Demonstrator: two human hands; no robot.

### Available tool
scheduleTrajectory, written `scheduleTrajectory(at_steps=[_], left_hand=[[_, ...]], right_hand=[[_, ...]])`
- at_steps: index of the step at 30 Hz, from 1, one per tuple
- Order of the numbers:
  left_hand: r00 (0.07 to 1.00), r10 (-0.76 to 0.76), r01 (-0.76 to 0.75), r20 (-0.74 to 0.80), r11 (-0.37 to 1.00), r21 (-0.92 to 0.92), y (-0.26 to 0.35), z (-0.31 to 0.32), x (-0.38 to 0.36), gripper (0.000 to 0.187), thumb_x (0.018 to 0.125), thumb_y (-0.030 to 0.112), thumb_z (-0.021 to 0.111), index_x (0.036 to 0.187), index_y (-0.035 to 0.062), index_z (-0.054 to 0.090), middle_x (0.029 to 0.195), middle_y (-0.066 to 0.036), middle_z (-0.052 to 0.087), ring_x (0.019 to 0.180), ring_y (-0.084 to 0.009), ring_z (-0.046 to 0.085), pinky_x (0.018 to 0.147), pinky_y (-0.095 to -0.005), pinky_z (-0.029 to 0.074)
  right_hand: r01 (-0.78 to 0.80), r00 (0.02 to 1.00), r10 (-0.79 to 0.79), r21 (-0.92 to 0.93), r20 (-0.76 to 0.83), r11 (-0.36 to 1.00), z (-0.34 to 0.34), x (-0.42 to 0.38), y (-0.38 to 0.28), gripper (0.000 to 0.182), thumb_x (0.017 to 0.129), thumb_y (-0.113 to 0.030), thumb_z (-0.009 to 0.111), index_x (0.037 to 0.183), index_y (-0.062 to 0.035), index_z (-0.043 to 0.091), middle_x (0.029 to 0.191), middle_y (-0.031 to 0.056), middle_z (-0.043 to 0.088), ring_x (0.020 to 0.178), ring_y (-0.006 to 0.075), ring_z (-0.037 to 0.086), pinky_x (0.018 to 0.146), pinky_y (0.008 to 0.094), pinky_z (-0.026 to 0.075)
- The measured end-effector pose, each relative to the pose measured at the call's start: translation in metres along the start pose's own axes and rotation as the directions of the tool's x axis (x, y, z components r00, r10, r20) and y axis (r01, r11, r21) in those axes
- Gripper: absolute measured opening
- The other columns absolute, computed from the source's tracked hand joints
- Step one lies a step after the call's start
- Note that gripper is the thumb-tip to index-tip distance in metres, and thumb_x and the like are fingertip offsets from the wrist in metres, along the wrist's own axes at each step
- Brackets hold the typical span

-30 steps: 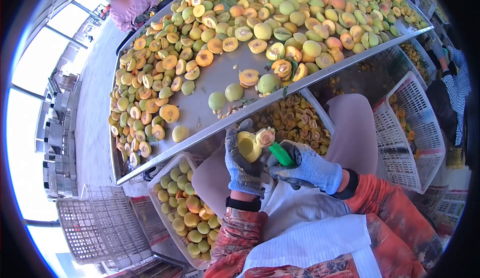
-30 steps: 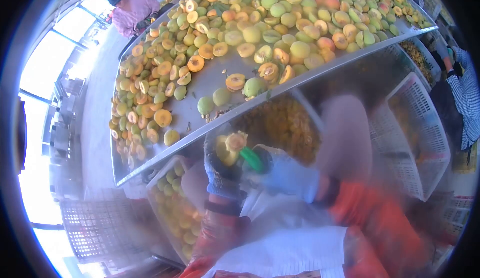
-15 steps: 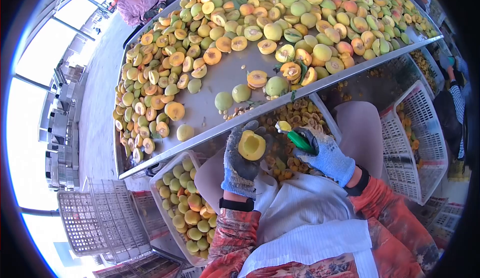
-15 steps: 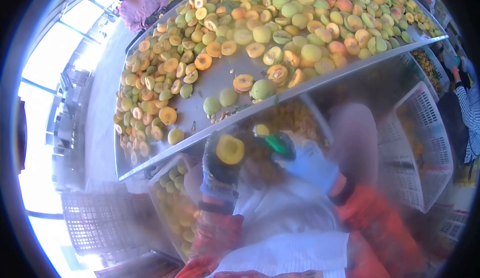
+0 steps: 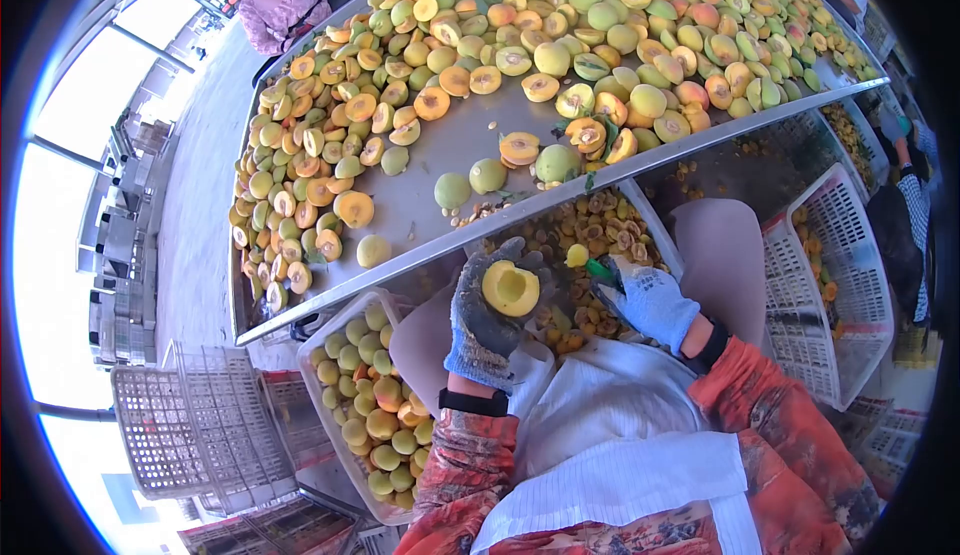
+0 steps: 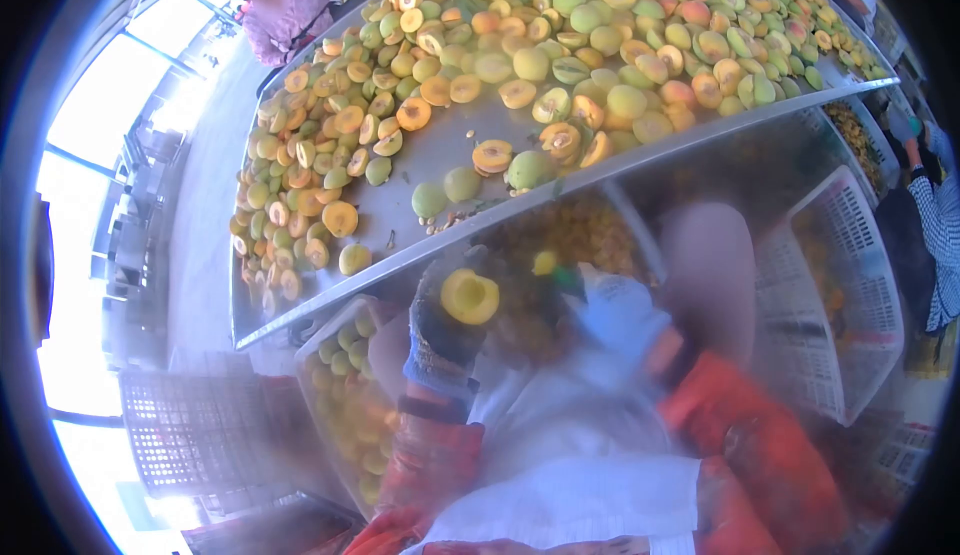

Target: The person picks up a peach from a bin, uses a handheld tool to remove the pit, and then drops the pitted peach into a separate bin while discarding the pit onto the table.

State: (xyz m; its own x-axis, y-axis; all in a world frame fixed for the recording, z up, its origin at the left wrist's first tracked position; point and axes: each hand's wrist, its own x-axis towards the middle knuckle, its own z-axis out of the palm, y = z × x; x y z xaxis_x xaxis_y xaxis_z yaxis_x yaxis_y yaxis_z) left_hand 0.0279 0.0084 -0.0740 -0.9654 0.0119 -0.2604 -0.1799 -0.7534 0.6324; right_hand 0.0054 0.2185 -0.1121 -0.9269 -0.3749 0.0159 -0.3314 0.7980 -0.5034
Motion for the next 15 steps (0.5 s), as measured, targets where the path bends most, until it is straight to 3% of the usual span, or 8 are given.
scheduleTrajectory(at_steps=[2, 3, 5, 7, 9, 11, 12, 15], left_hand=[[0.983, 0.184, -0.166, -0.004, 0.896, 0.411, -0.003, -0.002, 0.001, 0.044, 0.091, 0.031, 0.041, 0.119, -0.0028, 0.046, 0.107, -0.022, 0.056, 0.094, -0.0352, 0.058, 0.083, -0.0471, 0.049], [0.982, 0.186, -0.163, -0.015, 0.897, 0.411, -0.002, -0.004, -0.001, 0.044, 0.091, 0.031, 0.041, 0.119, -0.0028, 0.046, 0.107, -0.022, 0.056, 0.094, -0.0352, 0.058, 0.083, -0.0471, 0.049], [0.971, -0.111, 0.066, -0.214, 0.976, -0.208, 0.004, -0.001, 0.002, 0.045, 0.091, 0.033, 0.043, 0.118, -0.0035, 0.046, 0.107, -0.021, 0.055, 0.093, -0.0357, 0.058, 0.081, -0.0461, 0.051], [0.956, -0.125, 0.057, -0.266, 0.967, -0.248, 0.003, -0.003, 0.006, 0.047, 0.09, 0.035, 0.045, 0.118, -0.0029, 0.046, 0.106, -0.021, 0.056, 0.091, -0.0368, 0.058, 0.08, -0.045, 0.052], [0.993, -0.028, 0.021, -0.114, 0.998, -0.065, -0.002, -0.01, -0.001, 0.04, 0.088, 0.027, 0.05, 0.116, -0.0031, 0.048, 0.103, -0.018, 0.057, 0.09, -0.0326, 0.059, 0.079, -0.0429, 0.053], [0.988, -0.049, 0.056, -0.149, 0.997, 0.048, -0.003, -0.007, 0.003, 0.037, 0.086, 0.021, 0.053, 0.114, -0.0032, 0.049, 0.102, -0.016, 0.058, 0.089, -0.0293, 0.06, 0.078, -0.0411, 0.053], [0.976, -0.061, 0.094, -0.21, 0.984, 0.149, -0.004, -0.006, 0.004, 0.034, 0.084, 0.016, 0.055, 0.112, -0.0033, 0.051, 0.101, -0.014, 0.059, 0.088, -0.0259, 0.06, 0.077, -0.0393, 0.053], [0.989, -0.073, 0.106, -0.13, 0.958, 0.266, -0.011, -0.004, -0.002, 0.032, 0.08, 0.008, 0.058, 0.109, -0.0033, 0.054, 0.101, -0.011, 0.059, 0.087, -0.0202, 0.06, 0.077, -0.0343, 0.052]], right_hand=[[-0.233, 0.967, 0.148, 0.481, 0.207, 0.845, -0.01, 0.006, 0.0, 0.041, 0.085, -0.034, 0.056, 0.113, -0.0044, 0.052, 0.07, 0.007, 0.059, 0.057, 0.0188, 0.057, 0.052, 0.0314, 0.045], [-0.486, 0.872, 0.177, 0.762, 0.456, 0.428, -0.013, 0.007, 0.0, 0.038, 0.087, -0.034, 0.055, 0.11, -0.0044, 0.053, 0.067, 0.0029, 0.058, 0.052, 0.0128, 0.055, 0.048, 0.0262, 0.043], [-0.507, 0.848, 0.152, 0.694, 0.508, 0.51, -0.015, 0.01, 0.004, 0.029, 0.088, -0.03, 0.057, 0.104, -0.0063, 0.055, 0.067, -0.0021, 0.054, 0.049, 0.0058, 0.048, 0.043, 0.0189, 0.038], [-0.548, 0.835, 0.136, 0.783, 0.533, 0.295, -0.02, 0.005, 0.001, 0.023, 0.086, -0.025, 0.06, 0.1, -0.0073, 0.056, 0.069, -0.0003, 0.056, 0.054, 0.006, 0.051, 0.047, 0.0186, 0.039], [-0.246, 0.967, 0.046, 0.873, 0.25, 0.421, -0.002, -0.002, 0.003, 0.023, 0.082, -0.02, 0.064, 0.097, -0.0046, 0.056, 0.074, 0.0025, 0.058, 0.063, 0.0098, 0.055, 0.056, 0.0223, 0.043], [-0.001, 0.998, -0.024, 0.391, 0.058, 0.92, -0.005, 0.003, 0.0, 0.028, 0.077, -0.014, 0.068, 0.099, -0.0014, 0.054, 0.078, 0.0057, 0.057, 0.072, 0.0127, 0.056, 0.064, 0.0265, 0.045], [-0.02, 1.0, 0.016, 0.465, 0.013, 0.885, -0.001, 0.003, -0.003, 0.035, 0.071, -0.021, 0.069, 0.097, -0.004, 0.053, 0.084, 0.0184, 0.06, 0.079, 0.0342, 0.059, 0.068, 0.0392, 0.046], [-0.057, 0.998, 0.043, 0.599, 0.039, 0.799, -0.011, 0.001, -0.018, 0.034, 0.071, -0.021, 0.069, 0.096, -0.0042, 0.053, 0.082, 0.0173, 0.06, 0.078, 0.0334, 0.059, 0.067, 0.0393, 0.046]])
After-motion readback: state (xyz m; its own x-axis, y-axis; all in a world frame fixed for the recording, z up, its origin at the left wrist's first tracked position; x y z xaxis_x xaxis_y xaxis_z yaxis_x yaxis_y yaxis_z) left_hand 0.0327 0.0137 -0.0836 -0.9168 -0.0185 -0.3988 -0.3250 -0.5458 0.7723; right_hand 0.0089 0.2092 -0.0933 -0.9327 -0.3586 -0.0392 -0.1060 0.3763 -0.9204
